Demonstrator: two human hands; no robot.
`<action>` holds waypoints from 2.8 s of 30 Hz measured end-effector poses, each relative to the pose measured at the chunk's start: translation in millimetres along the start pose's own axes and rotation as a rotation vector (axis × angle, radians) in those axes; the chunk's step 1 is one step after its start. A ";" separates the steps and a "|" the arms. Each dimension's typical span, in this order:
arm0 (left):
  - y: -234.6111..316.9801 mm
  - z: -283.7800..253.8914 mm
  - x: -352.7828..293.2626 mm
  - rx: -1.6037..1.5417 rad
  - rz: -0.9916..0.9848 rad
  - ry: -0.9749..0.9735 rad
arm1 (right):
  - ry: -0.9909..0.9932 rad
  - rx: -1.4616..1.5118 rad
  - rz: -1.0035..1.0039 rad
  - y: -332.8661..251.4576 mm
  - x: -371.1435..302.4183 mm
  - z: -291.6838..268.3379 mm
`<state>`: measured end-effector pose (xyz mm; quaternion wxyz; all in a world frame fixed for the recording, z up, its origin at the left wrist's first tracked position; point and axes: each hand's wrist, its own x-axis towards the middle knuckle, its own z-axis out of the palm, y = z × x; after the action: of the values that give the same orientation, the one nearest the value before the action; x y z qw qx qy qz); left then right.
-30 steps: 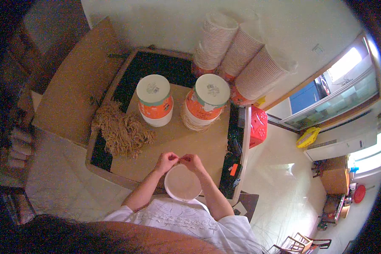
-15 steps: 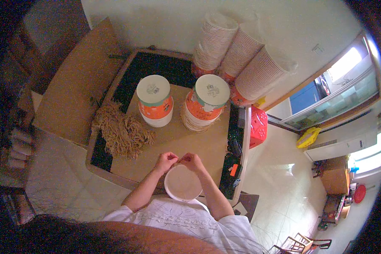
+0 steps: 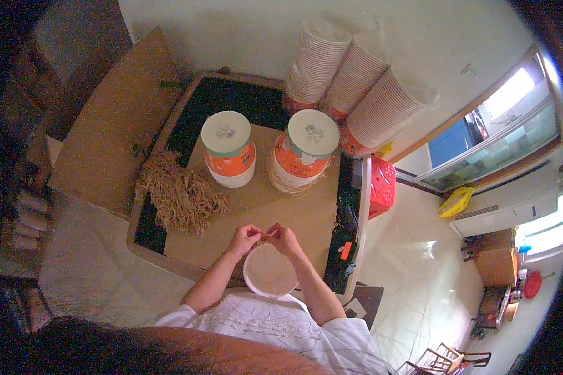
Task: Packing plastic containers with shredded paper at a workspace.
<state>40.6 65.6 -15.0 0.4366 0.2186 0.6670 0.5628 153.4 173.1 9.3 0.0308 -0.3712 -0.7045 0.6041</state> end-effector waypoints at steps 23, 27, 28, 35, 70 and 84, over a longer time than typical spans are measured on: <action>2.1 0.1 -1.3 -0.044 -0.054 -0.004 | 0.034 -0.190 -0.013 -13.4 -6.8 -1.3; 0.8 0.2 -0.9 -0.059 -0.045 -0.012 | 0.066 -0.177 -0.099 -2.3 -2.7 2.0; -0.4 -0.2 -1.0 -0.072 -0.049 -0.007 | 0.068 -0.222 -0.086 -3.6 -3.7 2.1; 0.9 -1.1 -0.7 -0.053 -0.059 -0.032 | 0.082 -0.265 -0.095 -8.8 -6.0 2.0; 11.5 11.2 7.4 0.262 0.237 0.219 | -0.012 0.161 0.047 -1.0 8.1 -10.5; 6.4 10.0 15.9 -0.033 0.074 0.154 | -0.055 0.169 0.111 -1.8 10.2 -20.2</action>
<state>39.3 85.3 -14.2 0.3664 0.1917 0.6807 0.6046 155.0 195.6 12.2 0.0092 -0.3892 -0.6298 0.6721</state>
